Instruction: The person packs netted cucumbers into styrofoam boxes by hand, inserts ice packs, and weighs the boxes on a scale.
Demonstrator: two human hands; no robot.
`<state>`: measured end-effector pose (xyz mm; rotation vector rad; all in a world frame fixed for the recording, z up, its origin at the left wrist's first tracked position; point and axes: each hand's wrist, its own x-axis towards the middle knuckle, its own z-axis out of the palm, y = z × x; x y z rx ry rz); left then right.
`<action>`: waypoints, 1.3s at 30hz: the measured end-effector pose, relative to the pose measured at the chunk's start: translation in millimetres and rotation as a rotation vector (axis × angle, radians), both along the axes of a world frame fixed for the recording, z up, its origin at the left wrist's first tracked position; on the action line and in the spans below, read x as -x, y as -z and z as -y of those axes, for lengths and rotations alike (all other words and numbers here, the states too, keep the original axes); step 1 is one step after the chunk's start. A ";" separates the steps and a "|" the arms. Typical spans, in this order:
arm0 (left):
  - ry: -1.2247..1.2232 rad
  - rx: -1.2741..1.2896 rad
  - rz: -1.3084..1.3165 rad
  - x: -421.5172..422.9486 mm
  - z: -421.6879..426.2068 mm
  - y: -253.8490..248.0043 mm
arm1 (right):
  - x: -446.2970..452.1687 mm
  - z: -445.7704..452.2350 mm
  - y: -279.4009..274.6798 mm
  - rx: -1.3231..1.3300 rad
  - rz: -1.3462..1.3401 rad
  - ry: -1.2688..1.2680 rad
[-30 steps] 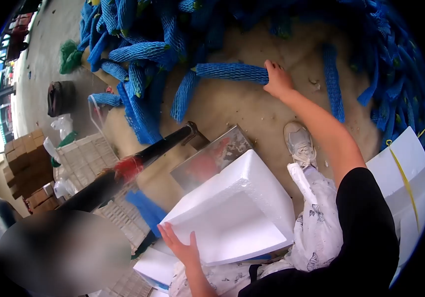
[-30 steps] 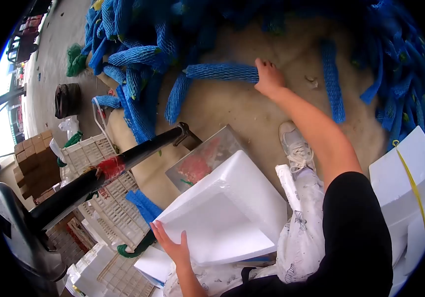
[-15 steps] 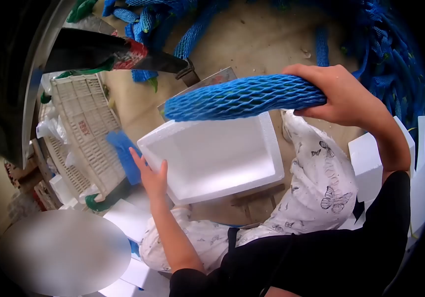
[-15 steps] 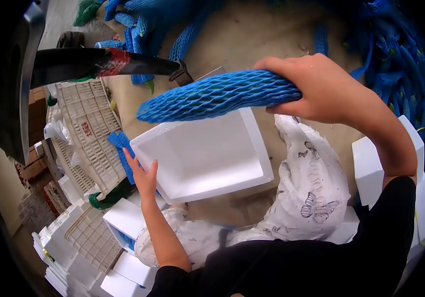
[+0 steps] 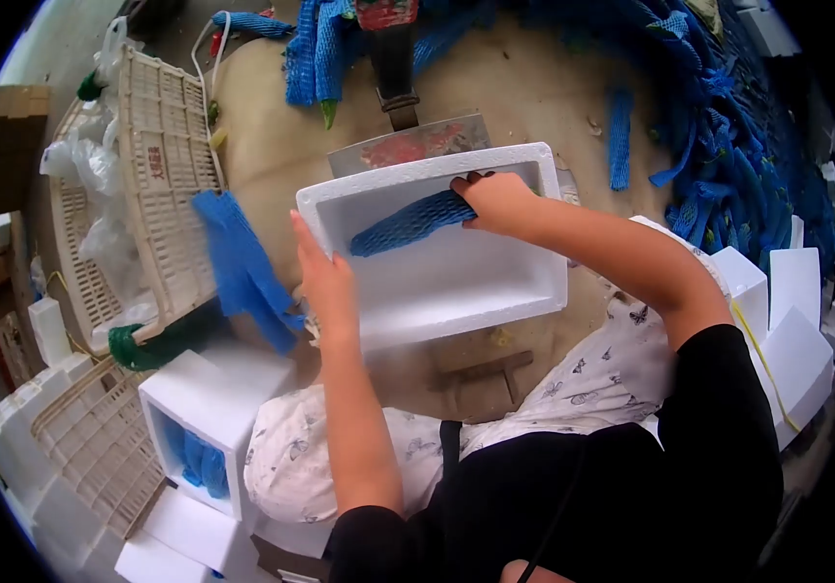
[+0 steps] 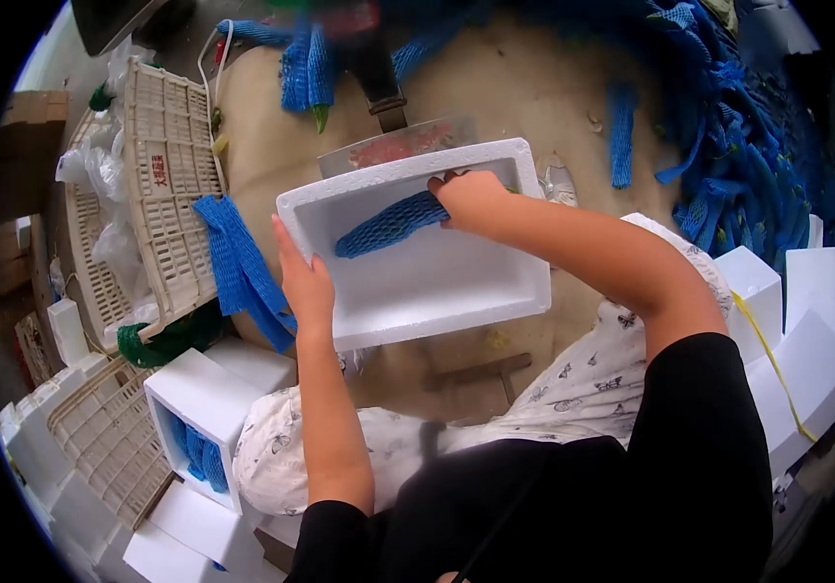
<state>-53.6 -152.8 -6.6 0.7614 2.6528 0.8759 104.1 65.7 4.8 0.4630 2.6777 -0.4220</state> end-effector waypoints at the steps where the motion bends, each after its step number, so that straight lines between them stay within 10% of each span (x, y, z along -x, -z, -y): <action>1: 0.011 -0.005 0.083 3.1 3.5 -1.0 | 7.0 1.7 -22.5 0.104 0.182 0.010; 9: -0.044 -0.222 -0.007 -19.9 -31.8 -30.8 | -34.2 7.2 -147.7 -0.684 -0.348 -0.432; 12: -0.023 -0.093 -0.040 -11.3 -23.9 -26.6 | -34.2 21.4 -154.1 -0.582 -0.420 -0.353; 15: 0.042 0.003 -0.091 -16.1 -7.5 -8.0 | -28.8 30.6 -168.1 -0.245 0.077 -0.101; 22: -0.183 0.026 0.142 -3.2 27.1 -2.5 | -63.1 5.5 -195.9 0.326 -0.262 0.345; 24: -0.342 -0.177 -0.298 -12.8 22.1 -9.2 | -81.1 26.7 -179.2 0.361 -0.498 0.420; 27: -0.081 -1.204 0.474 -92.9 28.9 -107.9 | -56.0 107.9 -185.1 0.597 -0.542 0.318; 30: -0.437 -1.466 0.644 -129.1 100.1 -186.6 | -29.7 175.7 -219.0 0.744 -0.420 -0.333; 34: -1.058 -1.404 0.271 -135.6 260.9 -215.2 | -18.0 170.1 -203.0 0.550 -0.662 -0.338; 39: -1.600 -0.869 0.089 -231.9 503.9 -63.7 | -61.1 123.6 -124.0 0.529 -0.341 0.019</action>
